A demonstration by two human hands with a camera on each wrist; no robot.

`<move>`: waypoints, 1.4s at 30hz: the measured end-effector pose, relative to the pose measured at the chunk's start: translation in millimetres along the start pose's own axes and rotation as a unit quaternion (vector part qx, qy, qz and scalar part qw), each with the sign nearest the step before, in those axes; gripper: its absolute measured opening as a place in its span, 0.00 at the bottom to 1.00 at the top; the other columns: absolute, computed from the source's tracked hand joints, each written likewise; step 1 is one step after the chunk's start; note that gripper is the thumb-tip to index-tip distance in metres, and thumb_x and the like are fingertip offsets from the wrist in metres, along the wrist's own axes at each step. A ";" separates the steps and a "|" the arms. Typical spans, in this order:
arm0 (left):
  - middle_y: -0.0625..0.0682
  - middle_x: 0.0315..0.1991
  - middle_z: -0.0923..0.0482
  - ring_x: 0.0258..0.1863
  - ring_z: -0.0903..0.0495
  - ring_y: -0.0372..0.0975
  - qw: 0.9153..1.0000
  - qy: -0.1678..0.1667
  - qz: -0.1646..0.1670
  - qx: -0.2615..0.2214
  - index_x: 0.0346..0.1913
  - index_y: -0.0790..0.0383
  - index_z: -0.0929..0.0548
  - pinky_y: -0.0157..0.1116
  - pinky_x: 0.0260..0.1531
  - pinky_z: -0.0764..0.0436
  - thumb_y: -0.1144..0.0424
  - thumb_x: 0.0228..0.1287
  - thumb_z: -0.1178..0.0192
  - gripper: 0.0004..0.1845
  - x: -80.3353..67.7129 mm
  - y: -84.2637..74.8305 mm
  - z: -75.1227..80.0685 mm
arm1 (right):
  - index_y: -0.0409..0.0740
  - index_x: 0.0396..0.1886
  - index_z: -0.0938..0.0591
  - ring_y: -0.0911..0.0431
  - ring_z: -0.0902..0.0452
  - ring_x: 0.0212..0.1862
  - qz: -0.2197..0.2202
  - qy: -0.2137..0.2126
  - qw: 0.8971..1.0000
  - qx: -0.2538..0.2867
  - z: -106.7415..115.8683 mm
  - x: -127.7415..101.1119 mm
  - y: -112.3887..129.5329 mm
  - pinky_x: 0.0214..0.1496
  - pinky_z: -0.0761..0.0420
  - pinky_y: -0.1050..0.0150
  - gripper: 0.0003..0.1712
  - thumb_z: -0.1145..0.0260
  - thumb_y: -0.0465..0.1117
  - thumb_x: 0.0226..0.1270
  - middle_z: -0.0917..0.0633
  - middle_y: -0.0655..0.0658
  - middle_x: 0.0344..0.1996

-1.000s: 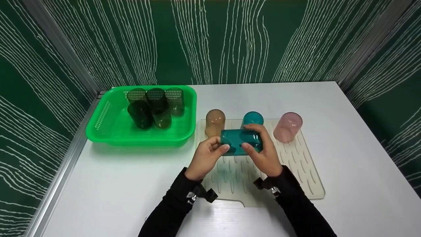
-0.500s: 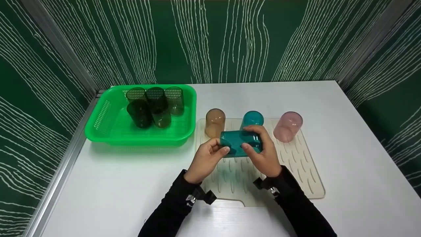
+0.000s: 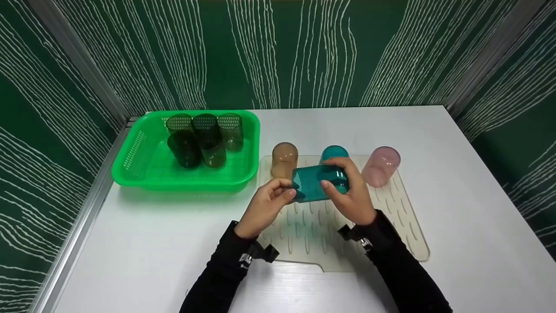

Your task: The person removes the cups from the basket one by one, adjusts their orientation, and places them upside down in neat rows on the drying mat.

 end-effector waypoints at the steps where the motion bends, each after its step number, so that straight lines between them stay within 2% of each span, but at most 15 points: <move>1: 0.65 0.49 0.19 0.49 0.18 0.43 1.000 -0.005 -0.007 0.016 0.56 0.73 0.27 0.44 0.58 0.21 0.64 0.74 0.46 0.16 -0.4 -1.0 2.4 | 0.36 0.62 0.29 0.55 0.31 0.62 -0.004 0.000 1.000 -0.007 1.5 1.8 -0.2 0.66 0.29 0.63 0.29 0.33 0.26 0.60 0.26 0.37 0.59; 4: 0.61 0.48 0.19 0.50 0.18 0.46 0.993 -0.034 -0.035 0.105 0.55 0.69 0.24 0.45 0.57 0.22 0.60 0.74 0.45 0.16 -2.5 -5.0 10.7 | 0.39 0.61 0.28 0.52 0.30 0.59 -0.002 0.008 0.999 -0.035 5.6 6.7 -0.6 0.62 0.27 0.62 0.28 0.31 0.28 0.60 0.25 0.39 0.57; 6: 0.58 0.48 0.18 0.51 0.18 0.45 0.982 -0.055 -0.047 0.174 0.53 0.65 0.23 0.45 0.58 0.23 0.58 0.74 0.45 0.15 -4.9 -8.1 16.3 | 0.40 0.59 0.27 0.52 0.29 0.57 0.002 0.018 0.998 -0.062 6.9 10.2 -0.4 0.60 0.26 0.62 0.27 0.30 0.32 0.61 0.24 0.39 0.56; 9: 0.54 0.48 0.18 0.52 0.18 0.44 0.955 -0.089 -0.060 0.276 0.52 0.60 0.21 0.44 0.58 0.23 0.56 0.74 0.45 0.13 -9.6 -12.5 24.4 | 0.42 0.59 0.26 0.51 0.27 0.55 0.006 0.045 0.994 -0.104 6.3 15.5 0.5 0.58 0.23 0.58 0.26 0.30 0.38 0.63 0.25 0.40 0.56; 12: 0.53 0.47 0.17 0.51 0.18 0.44 0.926 -0.122 -0.067 0.352 0.50 0.58 0.20 0.44 0.55 0.22 0.55 0.73 0.45 0.12 -14.2 -16.3 31.7 | 0.44 0.59 0.25 0.51 0.25 0.52 -0.003 0.079 0.988 -0.135 2.2 22.8 2.4 0.54 0.19 0.56 0.25 0.30 0.45 0.64 0.25 0.41 0.55; 15: 0.54 0.47 0.17 0.50 0.18 0.45 0.902 -0.152 -0.065 0.399 0.49 0.59 0.19 0.44 0.51 0.20 0.54 0.73 0.44 0.12 -17.9 -18.5 37.7 | 0.45 0.59 0.24 0.51 0.24 0.50 -0.010 0.116 0.980 -0.159 -5.8 30.2 3.0 0.52 0.18 0.56 0.26 0.32 0.50 0.66 0.24 0.41 0.53; 21: 0.55 0.44 0.16 0.44 0.17 0.46 0.877 -0.181 -0.051 0.441 0.47 0.58 0.19 0.44 0.42 0.19 0.53 0.73 0.44 0.13 -21.5 -19.2 47.3 | 0.43 0.60 0.26 0.50 0.22 0.50 0.014 0.176 0.959 -0.224 -32.5 42.3 1.4 0.53 0.19 0.57 0.31 0.31 0.55 0.64 0.22 0.41 0.51; 26: 0.55 0.43 0.16 0.41 0.17 0.46 0.869 -0.186 -0.039 0.456 0.47 0.59 0.18 0.44 0.38 0.19 0.52 0.73 0.45 0.14 -21.7 -18.0 52.0 | 0.44 0.57 0.24 0.49 0.22 0.45 0.017 0.197 0.949 -0.247 -52.5 46.0 -2.6 0.48 0.17 0.56 0.31 0.29 0.57 0.61 0.21 0.41 0.49; 31: 0.55 0.42 0.17 0.40 0.17 0.46 0.863 -0.194 -0.041 0.465 0.46 0.58 0.18 0.45 0.38 0.19 0.52 0.73 0.45 0.14 -21.4 -20.1 53.6 | 0.48 0.57 0.22 0.49 0.22 0.46 0.011 0.224 0.936 -0.270 -72.0 42.4 -12.4 0.47 0.18 0.55 0.29 0.30 0.58 0.61 0.22 0.41 0.50; 34: 0.55 0.41 0.17 0.39 0.17 0.46 0.862 -0.195 -0.042 0.467 0.46 0.59 0.18 0.45 0.37 0.19 0.52 0.73 0.45 0.14 -21.1 -20.8 53.3 | 0.48 0.57 0.23 0.48 0.22 0.47 0.008 0.242 0.927 -0.288 -82.2 38.0 -17.9 0.47 0.18 0.54 0.29 0.30 0.59 0.62 0.23 0.40 0.51; 42: 0.54 0.41 0.16 0.39 0.16 0.47 0.856 -0.196 -0.043 0.477 0.45 0.58 0.18 0.45 0.38 0.19 0.53 0.73 0.45 0.13 -21.2 -19.6 51.5 | 0.52 0.59 0.23 0.48 0.22 0.47 0.009 0.263 0.912 -0.315 -98.4 31.8 -21.7 0.41 0.15 0.52 0.30 0.29 0.58 0.60 0.24 0.40 0.53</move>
Point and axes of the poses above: each hand's wrist, its own x-axis towards the middle knuckle, its own z-axis out of the back of the hand, y = z × x, the point moved 3 cm from there along x, towards the middle knuckle
